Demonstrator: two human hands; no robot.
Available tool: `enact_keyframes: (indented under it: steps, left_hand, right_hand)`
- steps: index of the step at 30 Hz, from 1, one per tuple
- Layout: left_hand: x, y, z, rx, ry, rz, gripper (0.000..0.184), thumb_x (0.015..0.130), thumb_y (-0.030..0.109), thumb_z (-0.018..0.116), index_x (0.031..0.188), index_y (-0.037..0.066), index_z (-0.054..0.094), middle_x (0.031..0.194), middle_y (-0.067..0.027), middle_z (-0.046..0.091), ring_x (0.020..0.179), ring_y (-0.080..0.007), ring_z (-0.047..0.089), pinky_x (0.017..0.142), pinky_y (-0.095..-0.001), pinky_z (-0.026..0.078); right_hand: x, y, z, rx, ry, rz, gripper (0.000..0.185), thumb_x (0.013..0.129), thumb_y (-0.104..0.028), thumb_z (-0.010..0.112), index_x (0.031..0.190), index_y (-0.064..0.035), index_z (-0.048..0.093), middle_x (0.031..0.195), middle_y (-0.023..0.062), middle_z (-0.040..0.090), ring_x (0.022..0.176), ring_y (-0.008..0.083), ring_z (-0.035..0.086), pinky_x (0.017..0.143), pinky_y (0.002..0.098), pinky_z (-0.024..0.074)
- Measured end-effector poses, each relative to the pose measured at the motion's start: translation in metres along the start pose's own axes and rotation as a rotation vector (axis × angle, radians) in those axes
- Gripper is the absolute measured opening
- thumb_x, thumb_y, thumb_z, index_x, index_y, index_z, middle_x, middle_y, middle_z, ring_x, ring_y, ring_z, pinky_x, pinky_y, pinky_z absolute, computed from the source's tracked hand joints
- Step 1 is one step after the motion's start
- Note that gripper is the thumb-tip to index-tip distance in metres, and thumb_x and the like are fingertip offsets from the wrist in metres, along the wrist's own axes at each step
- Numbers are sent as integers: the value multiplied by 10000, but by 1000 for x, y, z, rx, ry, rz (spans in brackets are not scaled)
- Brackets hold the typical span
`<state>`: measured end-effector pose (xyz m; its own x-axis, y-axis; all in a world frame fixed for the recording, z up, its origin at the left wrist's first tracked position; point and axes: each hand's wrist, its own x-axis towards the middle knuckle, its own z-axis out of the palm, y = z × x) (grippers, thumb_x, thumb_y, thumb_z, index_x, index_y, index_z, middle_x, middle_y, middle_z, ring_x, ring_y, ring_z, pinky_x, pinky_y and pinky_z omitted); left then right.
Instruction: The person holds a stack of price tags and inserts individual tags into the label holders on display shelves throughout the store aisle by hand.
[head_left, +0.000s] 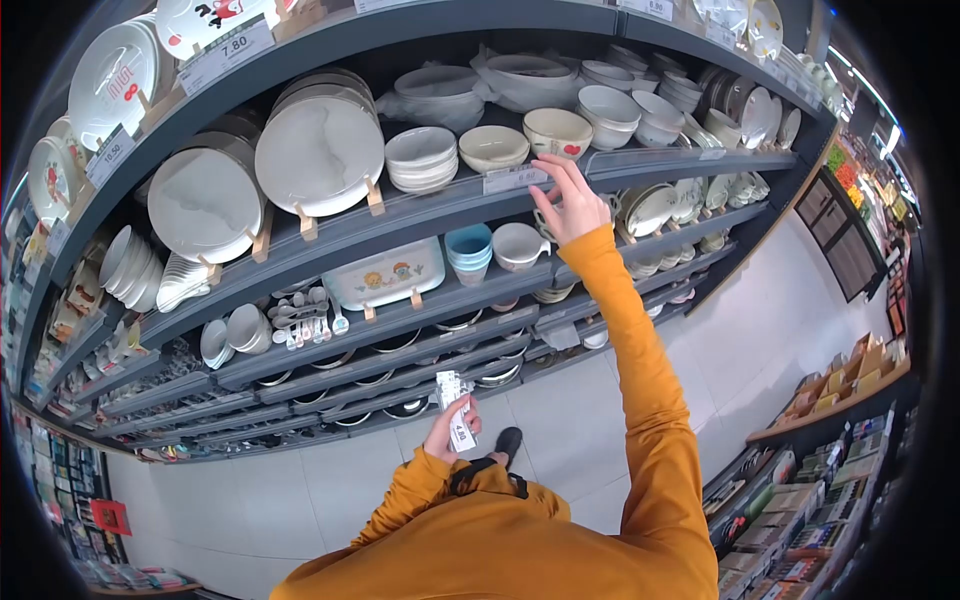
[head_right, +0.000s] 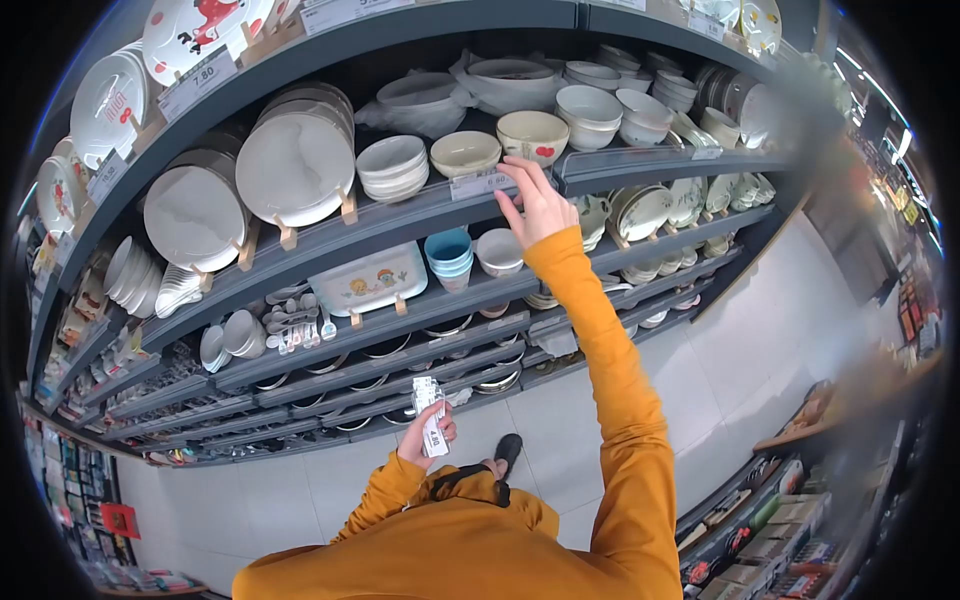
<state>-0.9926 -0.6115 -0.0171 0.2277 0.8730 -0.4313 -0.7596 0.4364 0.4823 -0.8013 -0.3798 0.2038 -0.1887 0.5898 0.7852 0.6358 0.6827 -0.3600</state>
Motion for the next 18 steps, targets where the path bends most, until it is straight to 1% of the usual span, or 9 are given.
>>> enact_keyframes:
  steps: [3, 4, 7, 8, 11, 12, 13, 15, 18]
  left_hand:
    - [13, -1, 18, -73, -70, -66, 250, 942, 274, 533, 997, 32, 508, 659, -15, 409, 601, -153, 426, 576, -282, 384]
    - [18, -2, 23, -90, -85, -92, 260, 948, 286, 519, 994, 30, 510, 659, -17, 410, 596, -155, 417, 583, -280, 380]
    - [40, -8, 35, -87, -101, -104, 287, 969, 316, 488, 991, 31, 514, 660, -19, 414, 603, -157, 427, 583, -276, 378]
    - [49, -9, 41, -74, -110, -86, 304, 976, 334, 475, 990, 33, 516, 660, -20, 417, 604, -158, 430, 584, -277, 378]
    - [74, -11, 63, -39, -119, -18, 360, 986, 395, 447, 989, 42, 516, 657, -19, 420, 615, -165, 448, 589, -277, 379]
    - [85, -11, 71, -27, -114, 15, 379, 983, 420, 447, 991, 47, 514, 653, -15, 419, 622, -170, 458, 593, -276, 379]
    - [95, -12, 78, -12, -109, 44, 399, 980, 445, 447, 993, 52, 511, 649, -11, 417, 628, -175, 468, 596, -275, 379]
    - [110, -14, 91, -52, -108, 168, 437, 981, 478, 417, 1021, 50, 491, 660, -3, 396, 619, -158, 442, 597, -272, 365]
    - [128, -16, 110, -73, -56, 336, 456, 981, 495, 402, 1054, 49, 461, 680, -2, 368, 608, -139, 395, 593, -275, 346]
  right_hand:
    - [19, 27, 8, -143, -153, 0, 277, 847, -194, 651, 1112, -150, 582, 1049, -10, 604, 662, 208, 635, 602, 369, 500]
    - [24, 34, 11, -159, -128, -33, 220, 832, -209, 673, 1036, -150, 619, 970, -22, 601, 627, 187, 628, 593, 366, 496]
    - [43, 53, 9, 123, -277, -5, 162, 802, -222, 707, 929, -131, 663, 880, -3, 602, 609, 159, 619, 594, 344, 495]
    - [50, 62, 11, 216, -305, 5, 142, 783, -125, 738, 898, -56, 692, 891, 39, 640, 544, 109, 576, 530, 245, 451]
    - [67, 67, 2, 562, -396, 146, 120, 813, -95, 718, 900, -18, 689, 898, 24, 653, 520, 82, 560, 487, 209, 424]
    - [69, 68, -2, 659, -340, 161, 132, 828, -77, 707, 926, 6, 678, 873, 29, 653, 519, 69, 549, 465, 186, 406]
    - [67, 68, -6, 728, -290, 193, 133, 837, -88, 700, 935, -2, 673, 834, 30, 648, 513, 65, 547, 457, 192, 410]
    - [46, 66, -18, 858, -180, 268, 134, 855, -108, 687, 951, -17, 662, 755, 31, 639, 503, 56, 543, 439, 205, 419]
    - [-39, 68, -21, 1126, -312, 572, 142, 868, -98, 669, 983, -28, 621, 796, 31, 638, 500, 52, 530, 428, 203, 413]
